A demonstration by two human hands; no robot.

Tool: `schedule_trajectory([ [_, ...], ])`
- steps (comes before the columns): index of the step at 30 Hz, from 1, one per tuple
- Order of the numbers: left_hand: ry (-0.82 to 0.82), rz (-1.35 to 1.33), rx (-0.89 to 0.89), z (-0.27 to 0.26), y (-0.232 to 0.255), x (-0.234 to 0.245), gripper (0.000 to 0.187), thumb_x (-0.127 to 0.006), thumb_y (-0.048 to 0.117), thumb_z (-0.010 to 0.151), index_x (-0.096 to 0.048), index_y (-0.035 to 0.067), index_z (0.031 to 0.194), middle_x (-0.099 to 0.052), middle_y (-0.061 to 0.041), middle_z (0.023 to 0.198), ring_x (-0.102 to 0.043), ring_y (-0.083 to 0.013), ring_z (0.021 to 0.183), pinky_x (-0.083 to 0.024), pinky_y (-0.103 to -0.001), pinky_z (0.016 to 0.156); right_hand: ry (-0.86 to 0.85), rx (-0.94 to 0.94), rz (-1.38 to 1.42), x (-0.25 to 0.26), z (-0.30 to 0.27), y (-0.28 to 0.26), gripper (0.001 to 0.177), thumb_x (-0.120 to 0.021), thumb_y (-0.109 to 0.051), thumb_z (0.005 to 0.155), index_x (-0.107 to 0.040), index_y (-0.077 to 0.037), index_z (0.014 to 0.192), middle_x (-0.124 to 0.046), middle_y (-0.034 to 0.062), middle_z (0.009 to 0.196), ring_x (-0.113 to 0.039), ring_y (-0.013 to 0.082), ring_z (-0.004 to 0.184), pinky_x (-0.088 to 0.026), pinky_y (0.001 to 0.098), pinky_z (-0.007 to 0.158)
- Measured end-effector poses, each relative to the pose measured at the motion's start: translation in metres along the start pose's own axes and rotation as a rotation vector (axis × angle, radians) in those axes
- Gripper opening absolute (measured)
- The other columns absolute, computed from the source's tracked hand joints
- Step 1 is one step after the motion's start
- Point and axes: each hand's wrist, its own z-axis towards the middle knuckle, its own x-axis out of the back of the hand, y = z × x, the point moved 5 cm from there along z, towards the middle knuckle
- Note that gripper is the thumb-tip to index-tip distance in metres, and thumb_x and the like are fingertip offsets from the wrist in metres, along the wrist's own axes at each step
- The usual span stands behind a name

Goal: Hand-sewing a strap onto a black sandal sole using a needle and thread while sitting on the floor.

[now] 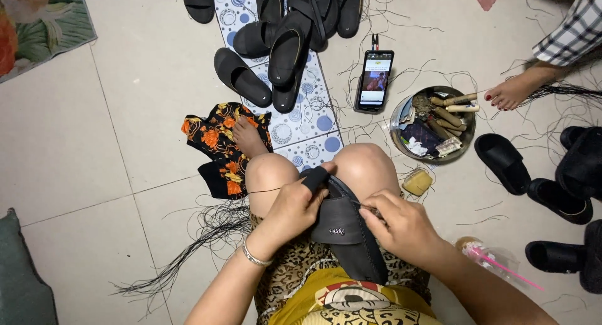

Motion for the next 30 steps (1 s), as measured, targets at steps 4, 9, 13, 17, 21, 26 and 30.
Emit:
schedule_trajectory([
  [4,0.373,0.062,-0.036,-0.018,0.019,-0.001,0.048,-0.056,0.02,0.104,-0.048,-0.004,0.145,-0.066,-0.01,0.092,-0.069,-0.0274,0.076,-0.056,-0.039,0.072,-0.074,-0.116,0.195,-0.012,0.003,0.0,0.013,-0.055,-0.011,0.098,-0.056,-0.008,0.086,-0.054,0.0037,0.074,-0.054,0.0188,0.064,-0.044,0.0341,0.062],
  [9,0.476,0.204,-0.19,-0.024,0.011,-0.025,0.06,-0.063,0.037,0.101,-0.05,-0.008,0.138,-0.067,-0.024,0.126,-0.071,-0.0371,0.11,-0.059,-0.044,0.092,-0.327,-0.654,0.929,-0.017,-0.027,0.023,0.023,-0.049,-0.015,0.106,-0.054,-0.008,0.085,-0.046,0.0005,0.061,-0.043,0.0136,0.05,-0.04,0.0274,0.047],
  [13,0.467,0.219,-0.172,-0.022,0.003,-0.027,0.061,-0.063,0.039,0.1,-0.051,-0.007,0.138,-0.07,-0.02,0.111,-0.072,-0.0342,0.101,-0.059,-0.041,0.087,-0.193,-0.488,1.281,0.007,-0.031,0.034,0.019,-0.052,-0.015,0.103,-0.058,-0.007,0.087,-0.049,-0.0012,0.066,-0.041,0.0085,0.049,-0.042,0.0218,0.042],
  [17,0.522,0.251,-0.228,-0.029,0.013,-0.026,0.058,-0.063,0.036,0.102,-0.053,-0.009,0.137,-0.065,-0.014,0.095,-0.068,-0.0288,0.084,-0.058,-0.039,0.079,0.026,-0.475,0.847,0.049,-0.032,0.034,0.026,-0.053,-0.019,0.104,-0.053,-0.011,0.079,-0.051,-0.0037,0.063,-0.044,0.0086,0.051,-0.042,0.0202,0.045],
  [21,0.622,0.467,-0.387,-0.035,0.039,-0.005,0.046,-0.069,0.027,0.101,-0.06,-0.011,0.126,-0.061,-0.013,0.081,-0.06,-0.0292,0.069,-0.052,-0.039,0.061,-0.027,-0.59,0.633,0.031,-0.034,0.03,0.027,-0.064,-0.02,0.094,-0.075,0.001,0.106,-0.069,0.0061,0.079,-0.053,0.01,0.051,-0.053,0.0212,0.048],
  [26,0.624,0.382,-0.255,-0.054,0.014,0.017,0.025,-0.076,0.013,0.093,-0.07,-0.007,0.107,-0.072,-0.015,0.086,-0.065,-0.026,0.064,-0.052,-0.036,0.056,0.042,-0.477,1.057,0.024,-0.028,0.018,0.022,-0.056,0.004,0.097,-0.066,0.0,0.077,-0.062,0.0068,0.064,-0.05,0.0121,0.05,-0.045,0.0203,0.042],
  [30,0.791,0.227,-0.19,-0.072,-0.011,0.041,0.015,-0.071,-0.002,0.093,-0.067,-0.008,0.107,-0.072,-0.015,0.087,-0.073,-0.0204,0.071,-0.064,-0.022,0.063,0.081,-0.635,1.075,0.024,-0.036,0.033,0.024,-0.055,-0.023,0.103,-0.058,0.0,0.096,-0.063,0.0163,0.087,-0.051,0.0154,0.053,-0.045,0.0257,0.047],
])
